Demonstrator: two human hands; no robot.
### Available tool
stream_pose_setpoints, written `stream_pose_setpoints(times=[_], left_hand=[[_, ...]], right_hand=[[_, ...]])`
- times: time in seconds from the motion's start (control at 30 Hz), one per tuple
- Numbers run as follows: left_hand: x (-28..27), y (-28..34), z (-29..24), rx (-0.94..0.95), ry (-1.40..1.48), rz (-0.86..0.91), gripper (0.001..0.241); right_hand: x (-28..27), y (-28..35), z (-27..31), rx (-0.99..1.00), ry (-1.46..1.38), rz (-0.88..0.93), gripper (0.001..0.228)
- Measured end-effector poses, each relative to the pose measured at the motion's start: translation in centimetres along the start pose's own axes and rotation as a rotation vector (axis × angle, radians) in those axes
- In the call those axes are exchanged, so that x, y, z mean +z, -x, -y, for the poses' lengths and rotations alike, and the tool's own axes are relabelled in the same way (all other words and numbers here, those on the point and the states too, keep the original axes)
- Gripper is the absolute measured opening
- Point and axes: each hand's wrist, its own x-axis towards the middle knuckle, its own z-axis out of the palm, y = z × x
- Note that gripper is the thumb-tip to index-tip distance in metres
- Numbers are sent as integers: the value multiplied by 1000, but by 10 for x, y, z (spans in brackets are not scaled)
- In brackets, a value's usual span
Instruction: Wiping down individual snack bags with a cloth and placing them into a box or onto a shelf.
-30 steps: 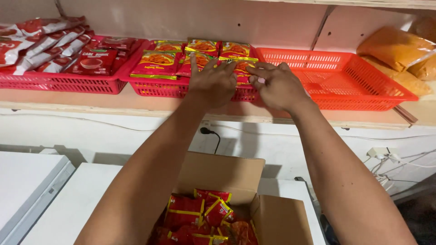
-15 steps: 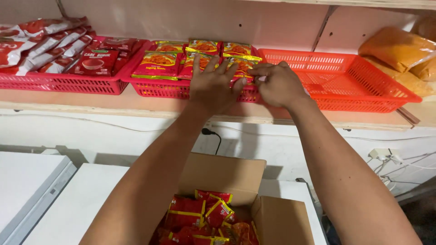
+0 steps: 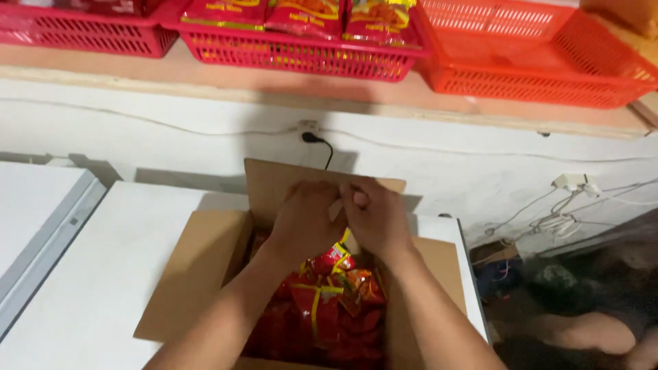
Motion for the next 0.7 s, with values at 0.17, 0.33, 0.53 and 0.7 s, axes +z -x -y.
stream_pose_setpoints(times=[0.17,0.33,0.53,0.7], left_hand=[[37,94,31,-295,0,557,34],[73,156,61,-66,-103,595,73],[62,160,39,-204,35,174,85],[94,157,48,69,245,55,89]], right_hand=[[55,66,-74,160,97,468,29],[106,118,-157,96,268,829,39],[107,120,-140,475,-226,379,22],[85,96,-103,775,-809,99,17]])
